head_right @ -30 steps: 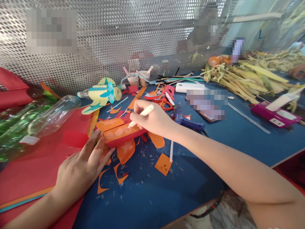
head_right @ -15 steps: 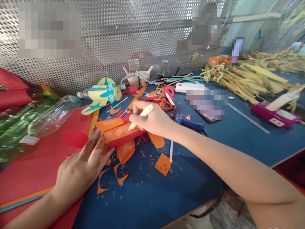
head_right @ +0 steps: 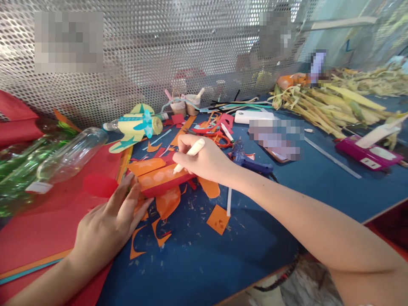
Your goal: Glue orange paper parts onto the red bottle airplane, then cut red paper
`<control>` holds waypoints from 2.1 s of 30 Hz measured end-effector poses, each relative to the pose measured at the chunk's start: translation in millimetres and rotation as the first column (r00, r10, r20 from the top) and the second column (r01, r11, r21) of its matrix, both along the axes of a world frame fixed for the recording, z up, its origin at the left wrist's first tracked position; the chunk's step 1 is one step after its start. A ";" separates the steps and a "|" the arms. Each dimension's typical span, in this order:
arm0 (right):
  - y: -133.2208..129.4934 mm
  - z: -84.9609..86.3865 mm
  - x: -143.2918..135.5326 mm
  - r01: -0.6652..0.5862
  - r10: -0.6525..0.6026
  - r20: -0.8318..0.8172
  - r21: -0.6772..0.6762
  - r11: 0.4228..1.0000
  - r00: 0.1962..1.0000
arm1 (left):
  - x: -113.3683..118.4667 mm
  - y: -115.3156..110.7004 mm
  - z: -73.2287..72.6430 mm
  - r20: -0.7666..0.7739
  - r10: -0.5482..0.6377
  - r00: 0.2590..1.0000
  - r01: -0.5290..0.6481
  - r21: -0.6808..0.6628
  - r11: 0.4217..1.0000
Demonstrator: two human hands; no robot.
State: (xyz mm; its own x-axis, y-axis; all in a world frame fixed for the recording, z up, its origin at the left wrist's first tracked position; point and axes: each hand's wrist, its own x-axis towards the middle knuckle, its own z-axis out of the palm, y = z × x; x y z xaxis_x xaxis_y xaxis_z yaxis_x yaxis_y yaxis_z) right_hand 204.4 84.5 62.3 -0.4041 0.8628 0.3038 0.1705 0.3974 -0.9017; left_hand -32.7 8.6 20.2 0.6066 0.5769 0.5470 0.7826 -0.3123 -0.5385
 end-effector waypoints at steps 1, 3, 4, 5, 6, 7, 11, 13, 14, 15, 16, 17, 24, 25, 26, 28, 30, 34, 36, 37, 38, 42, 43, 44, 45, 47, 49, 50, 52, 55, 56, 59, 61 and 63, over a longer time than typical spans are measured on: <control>0.6 -0.5 0.2 -0.001 0.001 -0.006 0.005 1.000 1.000 | 0.0 -0.1 -0.1 0.000 0.003 1.000 -0.003 0.000 1.000; 1.5 -1.7 0.5 -0.006 0.006 -0.010 0.011 1.000 1.000 | -0.5 -0.3 -0.2 -0.002 0.002 1.000 -0.002 -0.001 1.000; 1.7 -2.2 0.6 -0.007 0.008 -0.009 0.012 1.000 1.000 | -0.7 -0.3 -0.1 -0.005 -0.002 1.000 0.002 0.002 1.000; 1.7 -2.6 0.7 -0.008 0.008 -0.008 0.012 1.000 1.000 | -1.0 -0.3 0.1 -0.009 -0.003 1.000 0.003 0.003 1.000; 1.5 -2.8 0.6 -0.008 0.008 -0.008 0.011 1.000 1.000 | -1.1 -0.3 0.3 -0.014 -0.003 1.000 0.003 0.005 1.000; 1.2 -2.8 0.4 -0.008 0.008 -0.006 0.006 1.000 1.000 | -1.0 -0.3 0.6 -0.019 0.000 1.000 0.001 0.007 1.000; 0.8 0.4 -0.8 -0.018 0.017 -0.039 -0.019 1.000 0.999 | 0.3 0.1 1.5 -0.022 0.008 1.000 -0.008 0.005 1.000; 2.9 2.6 -0.7 0.008 -0.011 -0.113 -0.031 0.999 0.994 | 0.8 0.4 1.5 -0.018 0.005 1.000 -0.005 0.005 1.000; 4.6 3.4 -0.2 0.029 -0.035 -0.160 -0.041 0.999 0.986 | 0.9 0.6 1.3 -0.015 0.002 1.000 -0.002 0.007 1.000; 6.7 3.8 0.5 0.053 -0.062 -0.204 -0.053 0.997 0.977 | 0.8 0.8 1.0 -0.012 -0.002 1.000 0.002 0.011 1.000; 9.0 3.9 1.6 0.070 -0.082 -0.235 -0.060 0.996 0.969 | 0.6 1.0 0.7 -0.009 -0.008 1.000 0.008 0.016 1.000; 11.1 3.5 2.8 0.079 -0.092 -0.246 -0.060 0.995 0.965 | 0.4 1.1 0.4 -0.008 -0.013 1.000 0.013 0.021 1.000; 13.0 -0.4 6.7 0.045 -0.050 -0.094 -0.055 0.997 0.994 | 0.0 0.9 -0.3 -0.014 0.001 1.000 0.000 0.023 1.000; 12.2 0.0 6.2 0.040 -0.046 -0.092 -0.066 0.997 0.995 | 0.2 1.0 -0.3 -0.017 0.002 1.000 -0.001 0.024 1.000; 11.6 0.5 5.5 0.037 -0.044 -0.089 -0.077 0.996 0.995 | 0.3 1.0 -0.3 -0.020 0.003 1.000 -0.002 0.027 1.000; 11.2 1.3 4.4 0.038 -0.045 -0.078 -0.093 0.995 0.996 | 0.5 1.3 -0.4 -0.023 0.006 1.000 -0.005 0.033 0.999; 11.7 1.4 4.0 0.036 -0.043 -0.072 -0.098 0.995 0.997 | 0.5 1.5 -0.6 -0.020 0.010 1.000 -0.009 0.035 0.999; 12.7 -0.1 4.8 0.004 -0.009 -0.057 -0.076 0.997 0.998 | 0.1 1.3 -0.9 -0.020 0.017 1.000 -0.016 0.026 1.000; 12.4 -0.5 5.3 -0.004 0.001 -0.045 -0.056 0.998 0.999 | 0.0 0.8 -0.7 -0.022 0.013 1.000 -0.012 0.029 0.999; 12.1 -0.4 5.3 -0.004 0.002 -0.040 -0.048 0.999 0.999 | 0.0 0.6 -0.6 -0.022 0.009 1.000 -0.009 0.031 0.999; 11.8 -0.1 5.2 -0.003 0.002 -0.037 -0.042 0.999 0.999 | 0.1 0.4 -0.5 -0.022 0.008 1.000 -0.008 0.029 1.000; 9.9 1.5 3.2 0.024 -0.025 -0.016 -0.048 0.999 1.000 | 1.0 0.6 0.0 -0.018 0.019 1.000 -0.019 0.026 0.999; 9.4 1.8 2.6 0.032 -0.033 -0.010 -0.054 0.998 0.999 | 1.2 0.7 0.1 -0.017 0.020 1.000 -0.020 0.029 0.999; 8.9 2.1 2.1 0.035 -0.036 -0.005 -0.060 0.998 0.999 | 1.5 0.9 0.3 -0.018 0.018 1.000 -0.017 0.033 0.999; 8.4 2.2 1.7 0.033 -0.034 -0.003 -0.067 0.997 0.999 | 1.8 1.1 0.5 -0.019 0.014 1.000 -0.013 0.035 0.999; 7.6 2.5 1.5 0.026 -0.026 -0.006 -0.072 0.997 1.000 | 2.2 1.2 0.9 -0.019 0.004 1.000 -0.003 0.038 0.999; 7.2 2.5 1.7 0.028 -0.029 -0.010 -0.068 0.997 1.000 | 2.4 1.2 1.2 -0.020 -0.002 1.000 0.002 0.037 0.999; 7.2 2.5 2.0 0.033 -0.033 -0.008 -0.063 0.997 0.999 | 2.4 1.2 1.3 -0.021 -0.001 1.000 0.002 0.036 0.999; 7.4 2.3 2.4 0.036 -0.036 0.005 -0.056 0.998 0.999 | 2.2 1.3 1.3 -0.028 0.001 1.000 0.000 0.035 0.999; 7.9 1.8 2.6 0.029 -0.028 0.020 -0.052 0.998 0.999 | 1.9 1.4 1.0 -0.032 -0.002 0.999 0.003 0.031 1.000; 8.0 1.6 2.6 0.030 -0.029 0.018 -0.049 0.998 0.999 | 1.7 1.4 0.9 -0.031 -0.002 1.000 0.003 0.030 1.000; 8.5 0.7 2.7 0.030 -0.030 0.017 -0.040 0.999 0.999 | 1.3 0.8 0.5 -0.027 0.007 1.000 -0.007 0.023 1.000; 8.9 0.3 3.0 0.018 -0.017 0.022 -0.038 0.999 1.000 | 1.3 0.0 0.4 -0.026 0.020 0.999 -0.020 0.017 1.000; 9.2 0.2 3.1 0.015 -0.014 0.021 -0.035 0.999 1.000 | 1.3 -0.7 0.7 -0.027 0.029 0.999 -0.029 0.013 0.999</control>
